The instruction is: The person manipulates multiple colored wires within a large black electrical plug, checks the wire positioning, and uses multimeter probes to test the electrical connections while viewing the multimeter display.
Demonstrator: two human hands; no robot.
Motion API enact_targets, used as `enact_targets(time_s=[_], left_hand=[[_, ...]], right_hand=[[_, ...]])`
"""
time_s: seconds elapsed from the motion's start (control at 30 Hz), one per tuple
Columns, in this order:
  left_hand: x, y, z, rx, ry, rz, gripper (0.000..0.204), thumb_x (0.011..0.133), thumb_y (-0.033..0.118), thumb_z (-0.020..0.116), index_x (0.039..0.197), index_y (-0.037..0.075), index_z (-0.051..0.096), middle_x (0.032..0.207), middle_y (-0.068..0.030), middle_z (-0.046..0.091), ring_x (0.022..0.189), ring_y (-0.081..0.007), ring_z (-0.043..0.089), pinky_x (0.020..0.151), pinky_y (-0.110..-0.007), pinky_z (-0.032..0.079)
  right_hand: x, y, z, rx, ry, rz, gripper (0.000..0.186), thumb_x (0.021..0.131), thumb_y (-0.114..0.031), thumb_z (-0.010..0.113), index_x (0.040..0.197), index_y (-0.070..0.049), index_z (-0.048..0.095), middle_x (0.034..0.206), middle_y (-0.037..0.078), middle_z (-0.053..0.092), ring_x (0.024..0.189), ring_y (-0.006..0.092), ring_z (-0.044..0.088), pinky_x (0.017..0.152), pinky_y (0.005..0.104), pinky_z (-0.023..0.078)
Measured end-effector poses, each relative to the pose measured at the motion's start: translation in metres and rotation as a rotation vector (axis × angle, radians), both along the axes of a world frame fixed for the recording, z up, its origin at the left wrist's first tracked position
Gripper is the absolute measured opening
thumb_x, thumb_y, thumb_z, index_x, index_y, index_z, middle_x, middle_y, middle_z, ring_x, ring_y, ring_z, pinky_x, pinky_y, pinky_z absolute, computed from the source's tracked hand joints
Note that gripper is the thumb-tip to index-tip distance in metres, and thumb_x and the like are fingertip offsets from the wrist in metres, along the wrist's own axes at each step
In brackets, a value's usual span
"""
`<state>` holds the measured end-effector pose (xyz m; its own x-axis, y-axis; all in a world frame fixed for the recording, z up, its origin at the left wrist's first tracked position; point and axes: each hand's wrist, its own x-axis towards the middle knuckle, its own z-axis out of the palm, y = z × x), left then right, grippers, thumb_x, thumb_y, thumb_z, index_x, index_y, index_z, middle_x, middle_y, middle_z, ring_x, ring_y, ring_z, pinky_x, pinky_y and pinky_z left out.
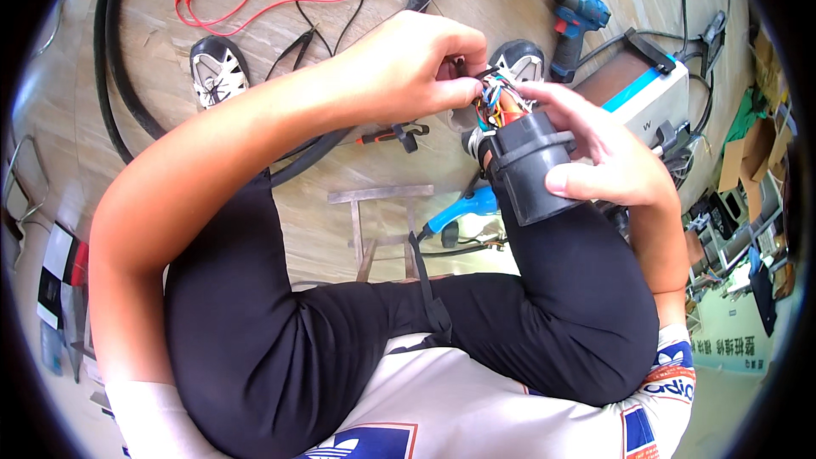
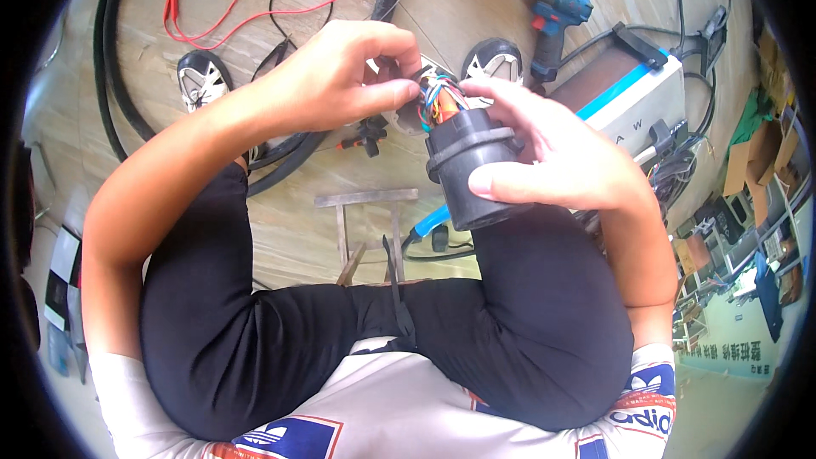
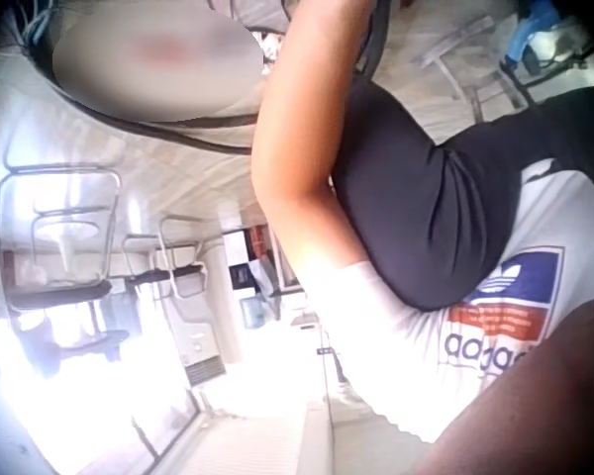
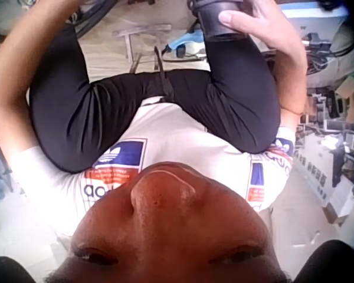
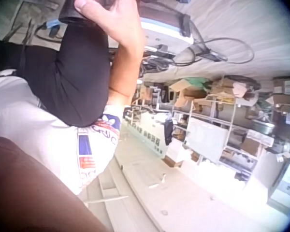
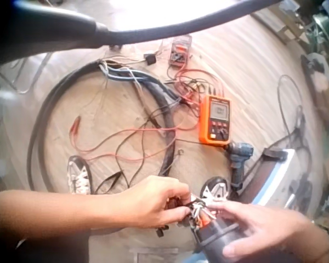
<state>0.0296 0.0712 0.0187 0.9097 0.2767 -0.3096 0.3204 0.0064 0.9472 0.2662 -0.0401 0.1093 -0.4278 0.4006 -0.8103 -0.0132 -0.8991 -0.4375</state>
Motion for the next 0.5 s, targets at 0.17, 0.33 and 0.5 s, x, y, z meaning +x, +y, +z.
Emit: enact_targets(time_s=[0.17, 0.33, 0.5], left_hand=[[-0.002, -0.015, -0.003, 0.083, -0.041, -0.014, 0.017, 0.086, 0.012, 0.072, 0.096, 0.000, 0.064, 0.084, -0.0127, 0.063, 0.080, -0.0216, 0.066, 0.068, -0.035, 0.055], [0.005, -0.014, -0.003, 0.042, -0.034, 0.025, 0.020, 0.086, 0.009, 0.071, 0.101, 0.000, 0.062, 0.082, -0.0115, 0.061, 0.071, -0.0191, 0.065, 0.066, -0.032, 0.055], [0.004, -0.014, 0.001, -0.030, 0.049, 0.113, 0.041, 0.081, 0.004, 0.074, 0.118, 0.001, 0.056, 0.082, -0.0092, 0.061, 0.068, -0.0166, 0.065, 0.063, -0.030, 0.055]], right_hand=[[0.002, -0.009, -0.006, -0.149, 0.007, 0.072, 0.081, 0.076, -0.028, 0.082, 0.141, 0.003, 0.046, 0.124, 0.012, 0.059, 0.112, 0.0182, 0.059, 0.099, 0.0331, 0.048], [0.001, -0.008, -0.013, -0.272, 0.105, 0.016, 0.075, 0.075, -0.029, 0.082, 0.136, 0.002, 0.052, 0.115, 0.007, 0.062, 0.104, 0.0154, 0.060, 0.093, 0.0305, 0.049], [-0.006, -0.003, -0.013, -0.266, 0.078, -0.041, 0.079, 0.075, -0.035, 0.082, 0.135, 0.005, 0.052, 0.113, 0.010, 0.063, 0.105, 0.0170, 0.060, 0.093, 0.0311, 0.048]])
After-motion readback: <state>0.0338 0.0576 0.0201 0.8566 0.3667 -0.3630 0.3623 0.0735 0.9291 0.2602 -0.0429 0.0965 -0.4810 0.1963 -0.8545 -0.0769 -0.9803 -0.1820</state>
